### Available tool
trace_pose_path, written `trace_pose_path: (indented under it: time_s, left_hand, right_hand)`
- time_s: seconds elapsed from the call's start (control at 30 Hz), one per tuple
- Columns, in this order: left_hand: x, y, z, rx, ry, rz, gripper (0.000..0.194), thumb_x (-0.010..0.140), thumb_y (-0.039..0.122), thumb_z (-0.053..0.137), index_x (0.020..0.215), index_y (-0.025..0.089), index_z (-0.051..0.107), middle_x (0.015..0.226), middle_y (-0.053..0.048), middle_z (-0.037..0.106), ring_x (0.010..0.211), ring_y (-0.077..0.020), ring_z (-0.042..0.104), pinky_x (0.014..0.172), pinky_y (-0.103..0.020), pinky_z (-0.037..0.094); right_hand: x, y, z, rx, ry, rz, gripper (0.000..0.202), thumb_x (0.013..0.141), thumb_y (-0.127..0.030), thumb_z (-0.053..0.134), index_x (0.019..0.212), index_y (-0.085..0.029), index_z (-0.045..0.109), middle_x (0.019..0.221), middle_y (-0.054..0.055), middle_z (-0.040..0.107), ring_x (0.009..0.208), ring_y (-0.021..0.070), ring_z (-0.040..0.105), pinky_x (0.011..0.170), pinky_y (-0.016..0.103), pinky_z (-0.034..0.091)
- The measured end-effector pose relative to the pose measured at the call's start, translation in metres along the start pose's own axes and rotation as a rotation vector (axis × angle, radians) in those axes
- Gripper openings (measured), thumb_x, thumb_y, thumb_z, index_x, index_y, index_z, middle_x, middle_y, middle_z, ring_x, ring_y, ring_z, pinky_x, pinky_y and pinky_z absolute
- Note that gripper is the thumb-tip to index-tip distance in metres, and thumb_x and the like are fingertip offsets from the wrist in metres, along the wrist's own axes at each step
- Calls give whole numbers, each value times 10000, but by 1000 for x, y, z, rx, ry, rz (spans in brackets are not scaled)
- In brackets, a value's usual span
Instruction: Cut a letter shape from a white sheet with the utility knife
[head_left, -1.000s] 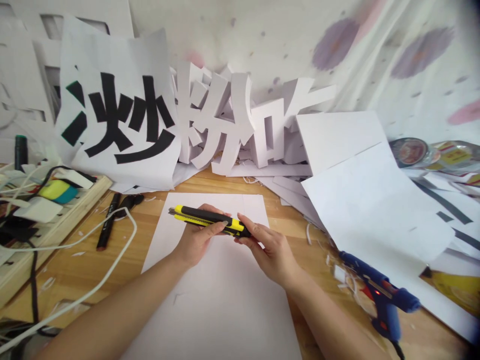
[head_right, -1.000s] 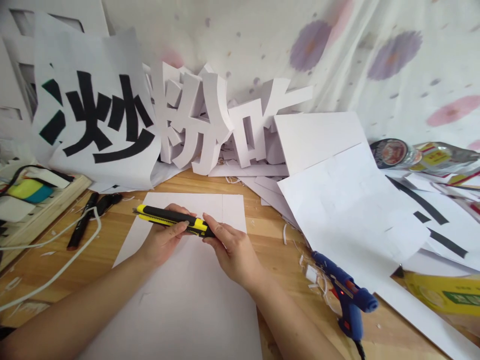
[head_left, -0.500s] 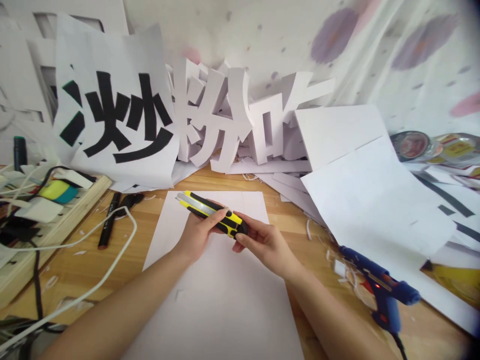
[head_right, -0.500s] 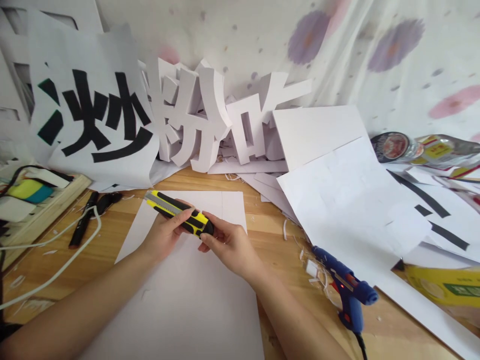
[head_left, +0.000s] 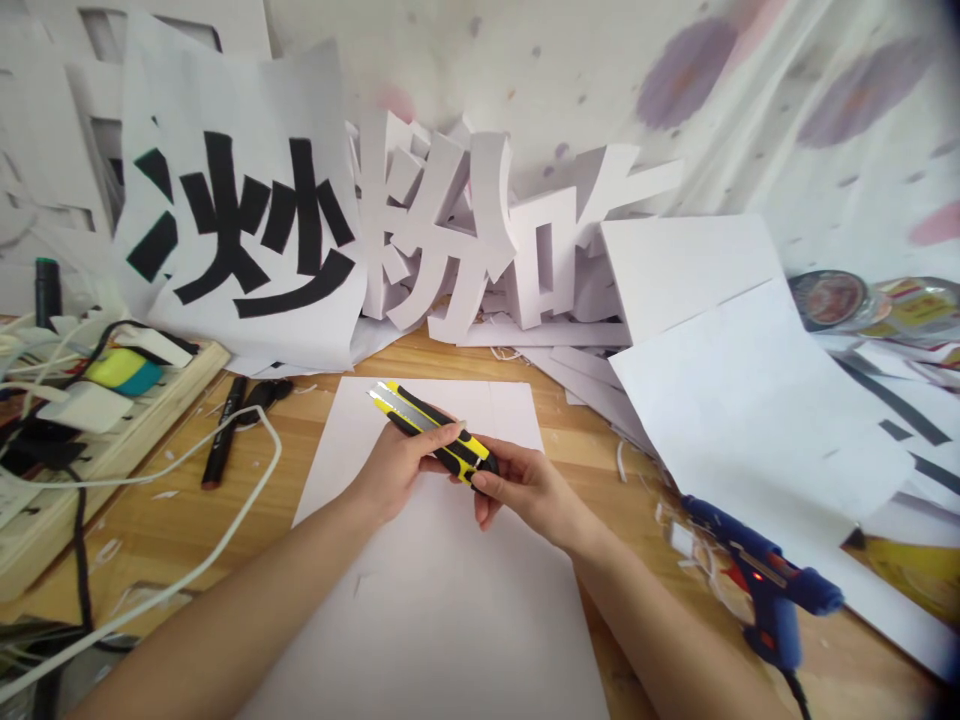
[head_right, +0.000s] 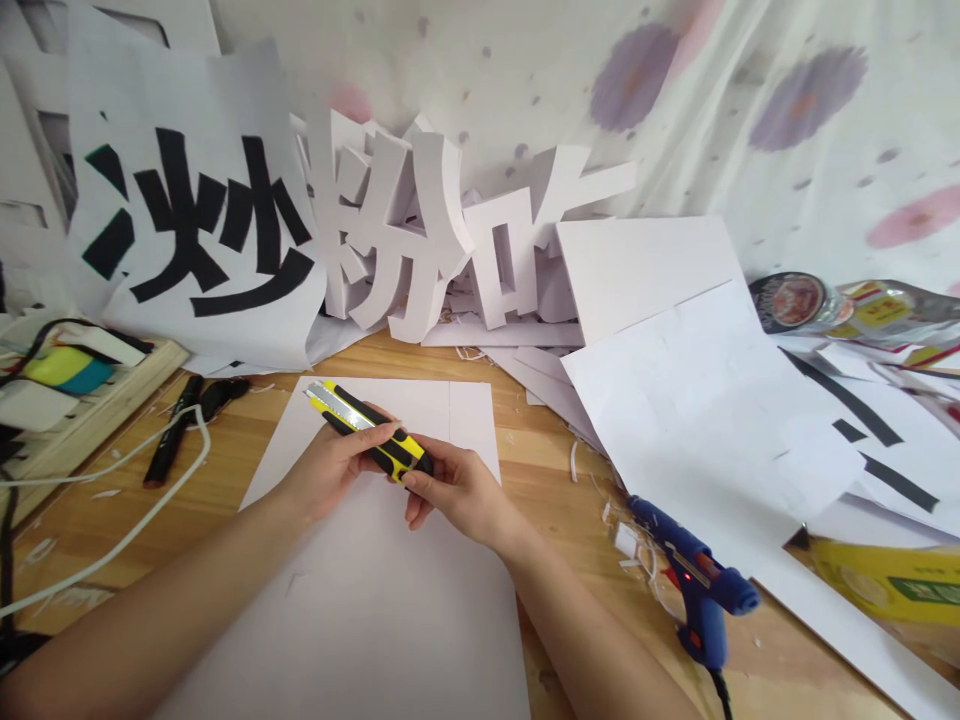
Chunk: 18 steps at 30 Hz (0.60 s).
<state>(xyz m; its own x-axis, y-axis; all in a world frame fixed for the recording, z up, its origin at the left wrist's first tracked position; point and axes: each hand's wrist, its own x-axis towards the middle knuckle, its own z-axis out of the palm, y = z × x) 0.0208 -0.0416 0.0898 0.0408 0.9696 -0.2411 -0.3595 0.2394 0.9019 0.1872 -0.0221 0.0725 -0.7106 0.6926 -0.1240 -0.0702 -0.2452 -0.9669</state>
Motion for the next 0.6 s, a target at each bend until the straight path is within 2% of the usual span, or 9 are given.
trace_pose_path:
  time_s: [0.1,0.27,0.33,0.43,0.6]
  left_hand:
    - [1,-1,-1,-20,20,-30,200,668,316,705,739,150,621,680,-35,634,607,-174,610,537,-288,502]
    - [0,-1,-4,-13,39,-60,239,650,334,713,760,142,622,701,-54,641,619,-195,618,535,-301,498]
    - [0,0,-4,7,37,-49,244,662,339,705,773,139,622,712,-59,644,638,-197,619,544,-297,497]
    - [-1,-1,-2,8,51,-25,233,686,335,690,777,135,612,706,-50,638,654,-188,616,571,-296,503]
    - [-4,-7,3,-53,119,26,217,701,323,686,781,138,603,698,-22,612,648,-148,591,565,-258,502]
  right_hand:
    - [-1,-1,0,10,-10,-2,451,782,-329,617,1207,-200,536,898,40,634,524,78,589,507,236,531]
    - [-1,-1,0,-4,-33,31,458,787,-322,616,1207,-156,538,632,-11,613,503,96,588,524,247,528]
    - [-1,0,0,-3,-25,36,506,781,-327,624,1240,-147,509,585,-23,601,505,106,595,532,259,529]
    - [0,3,2,13,27,24,566,771,-344,636,1275,-147,470,588,-21,612,510,115,605,537,278,530]
    - [2,11,11,31,164,-23,514,779,-380,615,1223,-144,503,571,-22,615,503,124,610,551,304,534]
